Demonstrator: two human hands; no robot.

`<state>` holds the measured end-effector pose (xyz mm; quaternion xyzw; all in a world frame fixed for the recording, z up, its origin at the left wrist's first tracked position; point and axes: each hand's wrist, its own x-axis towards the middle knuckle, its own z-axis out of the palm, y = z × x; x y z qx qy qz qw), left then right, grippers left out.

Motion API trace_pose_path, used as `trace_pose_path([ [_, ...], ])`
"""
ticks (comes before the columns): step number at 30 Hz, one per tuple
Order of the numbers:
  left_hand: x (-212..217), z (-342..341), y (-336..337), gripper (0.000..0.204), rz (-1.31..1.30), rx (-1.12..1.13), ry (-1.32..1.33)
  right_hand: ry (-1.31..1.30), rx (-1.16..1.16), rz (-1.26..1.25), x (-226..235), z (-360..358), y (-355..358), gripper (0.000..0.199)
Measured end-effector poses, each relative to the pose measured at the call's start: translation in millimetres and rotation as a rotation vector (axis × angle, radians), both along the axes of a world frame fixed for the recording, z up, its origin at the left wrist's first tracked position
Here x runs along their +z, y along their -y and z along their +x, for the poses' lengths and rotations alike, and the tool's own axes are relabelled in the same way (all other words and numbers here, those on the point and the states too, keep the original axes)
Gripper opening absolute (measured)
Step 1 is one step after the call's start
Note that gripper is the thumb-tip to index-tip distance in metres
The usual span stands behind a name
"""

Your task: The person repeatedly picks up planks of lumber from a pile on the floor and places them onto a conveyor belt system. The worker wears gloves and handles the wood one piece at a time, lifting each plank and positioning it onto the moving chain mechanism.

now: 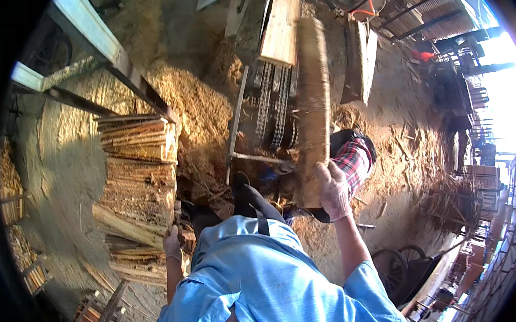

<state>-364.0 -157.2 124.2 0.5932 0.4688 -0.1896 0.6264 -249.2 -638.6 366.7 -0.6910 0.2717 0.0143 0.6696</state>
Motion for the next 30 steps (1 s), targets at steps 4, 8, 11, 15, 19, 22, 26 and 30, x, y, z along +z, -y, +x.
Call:
trace_pose_path([
  [4,-4.9,0.0,2.1,0.023,0.065,-0.036,-0.008,0.111,-0.072,-0.161,-7.9,60.6,37.6,0.030],
  [8,10.8,-5.8,2.2,0.021,0.005,-0.049,0.075,0.251,-0.066,0.085,-35.9,169.9,51.6,0.039],
  [11,22.0,-15.4,18.3,0.026,0.125,0.004,0.039,0.168,0.027,-0.205,-23.3,253.4,52.7,0.033],
  [15,33.7,-59.6,13.4,0.029,0.170,0.131,-0.075,-0.025,0.297,-0.633,13.8,359.0,-4.7,0.037],
  [19,42.3,-83.2,18.4,0.034,0.140,0.135,-0.107,-0.249,0.623,-1.113,7.4,410.7,27.5,0.060],
  [22,40.3,-91.5,25.6,0.031,0.167,0.104,-0.162,-0.219,0.608,-1.301,-24.1,438.9,61.5,0.061],
  [26,8.5,-130.8,2.9,0.024,0.342,-0.196,0.001,-0.087,0.492,-1.444,20.8,420.4,23.5,0.055],
  [30,-31.9,-164.8,-37.8,0.059,0.282,-0.079,-0.093,0.196,0.264,-1.260,39.5,319.9,-48.9,0.051],
])
